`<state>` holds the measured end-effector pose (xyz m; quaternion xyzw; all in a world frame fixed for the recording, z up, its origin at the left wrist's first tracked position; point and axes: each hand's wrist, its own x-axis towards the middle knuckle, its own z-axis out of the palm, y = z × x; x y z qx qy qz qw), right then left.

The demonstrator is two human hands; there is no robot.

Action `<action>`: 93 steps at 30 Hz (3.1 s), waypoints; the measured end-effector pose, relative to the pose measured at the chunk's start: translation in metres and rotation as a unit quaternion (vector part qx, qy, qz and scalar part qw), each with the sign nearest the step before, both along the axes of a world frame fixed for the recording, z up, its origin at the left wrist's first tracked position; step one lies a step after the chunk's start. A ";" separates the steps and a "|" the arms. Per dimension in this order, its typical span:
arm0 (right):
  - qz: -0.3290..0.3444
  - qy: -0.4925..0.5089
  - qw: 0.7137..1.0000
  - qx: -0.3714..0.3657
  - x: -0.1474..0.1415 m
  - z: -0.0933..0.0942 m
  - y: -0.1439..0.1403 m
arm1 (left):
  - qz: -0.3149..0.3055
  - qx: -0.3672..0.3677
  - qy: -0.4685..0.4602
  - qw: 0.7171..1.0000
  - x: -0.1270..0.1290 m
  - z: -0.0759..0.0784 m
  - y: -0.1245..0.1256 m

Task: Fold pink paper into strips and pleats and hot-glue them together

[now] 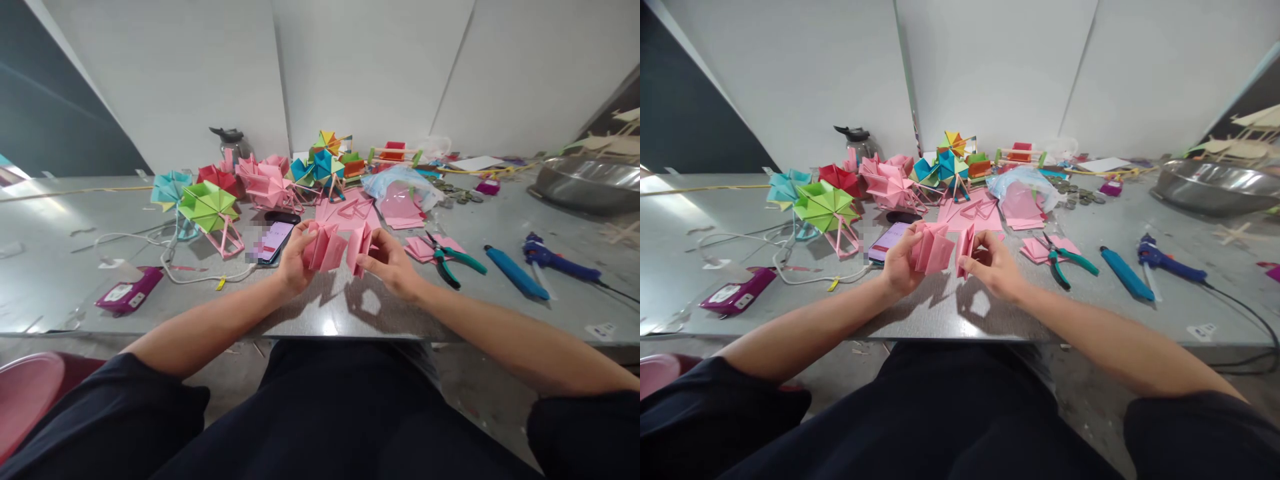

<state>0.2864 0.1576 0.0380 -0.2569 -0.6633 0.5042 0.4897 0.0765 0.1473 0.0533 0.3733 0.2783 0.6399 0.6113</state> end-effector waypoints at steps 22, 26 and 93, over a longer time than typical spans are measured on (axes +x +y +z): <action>-0.058 -0.046 0.997 0.030 -0.016 0.002 -0.030 | 0.119 0.244 0.146 0.951 0.015 -0.009 -0.025; -0.065 -0.053 0.995 0.046 -0.017 0.002 -0.033 | 0.121 0.261 0.161 0.944 0.016 -0.009 -0.025; -0.179 -0.069 0.971 0.141 -0.012 -0.007 -0.016 | 0.138 0.182 0.086 0.970 0.006 -0.026 0.006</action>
